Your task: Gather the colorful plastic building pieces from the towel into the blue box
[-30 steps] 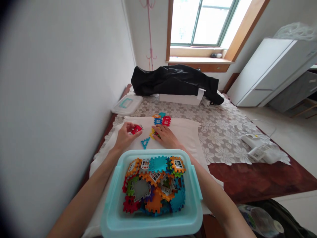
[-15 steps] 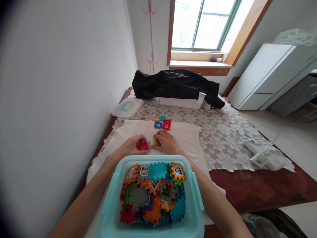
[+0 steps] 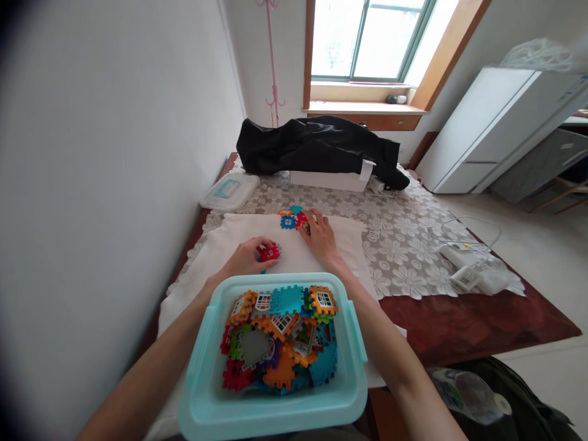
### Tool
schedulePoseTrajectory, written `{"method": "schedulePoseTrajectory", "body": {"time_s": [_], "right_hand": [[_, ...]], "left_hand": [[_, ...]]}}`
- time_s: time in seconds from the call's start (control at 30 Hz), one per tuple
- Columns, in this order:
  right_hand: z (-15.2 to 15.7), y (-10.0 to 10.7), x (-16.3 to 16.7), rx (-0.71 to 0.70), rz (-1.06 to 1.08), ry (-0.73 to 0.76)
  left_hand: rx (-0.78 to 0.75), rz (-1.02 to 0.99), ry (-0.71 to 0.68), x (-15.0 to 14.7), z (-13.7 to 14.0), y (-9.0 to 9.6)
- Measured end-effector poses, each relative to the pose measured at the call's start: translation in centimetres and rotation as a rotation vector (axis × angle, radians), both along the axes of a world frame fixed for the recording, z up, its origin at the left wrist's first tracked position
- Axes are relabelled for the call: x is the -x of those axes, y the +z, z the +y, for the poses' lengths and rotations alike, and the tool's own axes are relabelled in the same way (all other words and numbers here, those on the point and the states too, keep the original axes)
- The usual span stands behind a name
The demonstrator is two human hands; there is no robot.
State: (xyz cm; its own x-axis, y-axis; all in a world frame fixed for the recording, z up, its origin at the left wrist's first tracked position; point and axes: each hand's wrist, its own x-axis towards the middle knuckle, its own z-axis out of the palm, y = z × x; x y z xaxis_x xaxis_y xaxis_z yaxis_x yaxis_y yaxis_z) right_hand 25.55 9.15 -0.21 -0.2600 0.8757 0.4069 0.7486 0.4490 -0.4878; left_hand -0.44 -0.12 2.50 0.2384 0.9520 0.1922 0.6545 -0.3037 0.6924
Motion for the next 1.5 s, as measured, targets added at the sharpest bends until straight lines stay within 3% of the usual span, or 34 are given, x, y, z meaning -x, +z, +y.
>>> {"method": "schedulePoseTrajectory", "body": {"time_s": [0.17, 0.37, 0.5, 0.9, 1.13, 1.5], "right_hand": [[0.6, -0.3, -0.4, 0.067, -0.165, 0.036], [0.4, 0.1, -0.7, 0.09, -0.177, 0.028], [0.7, 0.1, -0.8, 0.1, -0.171, 0.021], [1.4, -1.0, -1.4, 0.071, -0.105, 0.055], [1.6, -1.4, -1.9, 0.056, -0.109, 0.089], [1.8, -1.3, -2.1, 0.085, 0.028, 0.087]], "left_hand": [[-0.179, 0.029, -0.019, -2.2, 5.1, 0.2], [-0.148, 0.14, -0.058, -3.7, 9.6, -1.2], [-0.142, 0.167, -0.078, -3.3, 9.7, -2.1], [-0.207, 0.203, -0.082, -3.3, 8.9, -1.6], [-0.171, 0.221, -0.114, -3.2, 8.8, -1.4], [-0.198, 0.246, -0.115, -2.8, 9.0, -2.3]]}}
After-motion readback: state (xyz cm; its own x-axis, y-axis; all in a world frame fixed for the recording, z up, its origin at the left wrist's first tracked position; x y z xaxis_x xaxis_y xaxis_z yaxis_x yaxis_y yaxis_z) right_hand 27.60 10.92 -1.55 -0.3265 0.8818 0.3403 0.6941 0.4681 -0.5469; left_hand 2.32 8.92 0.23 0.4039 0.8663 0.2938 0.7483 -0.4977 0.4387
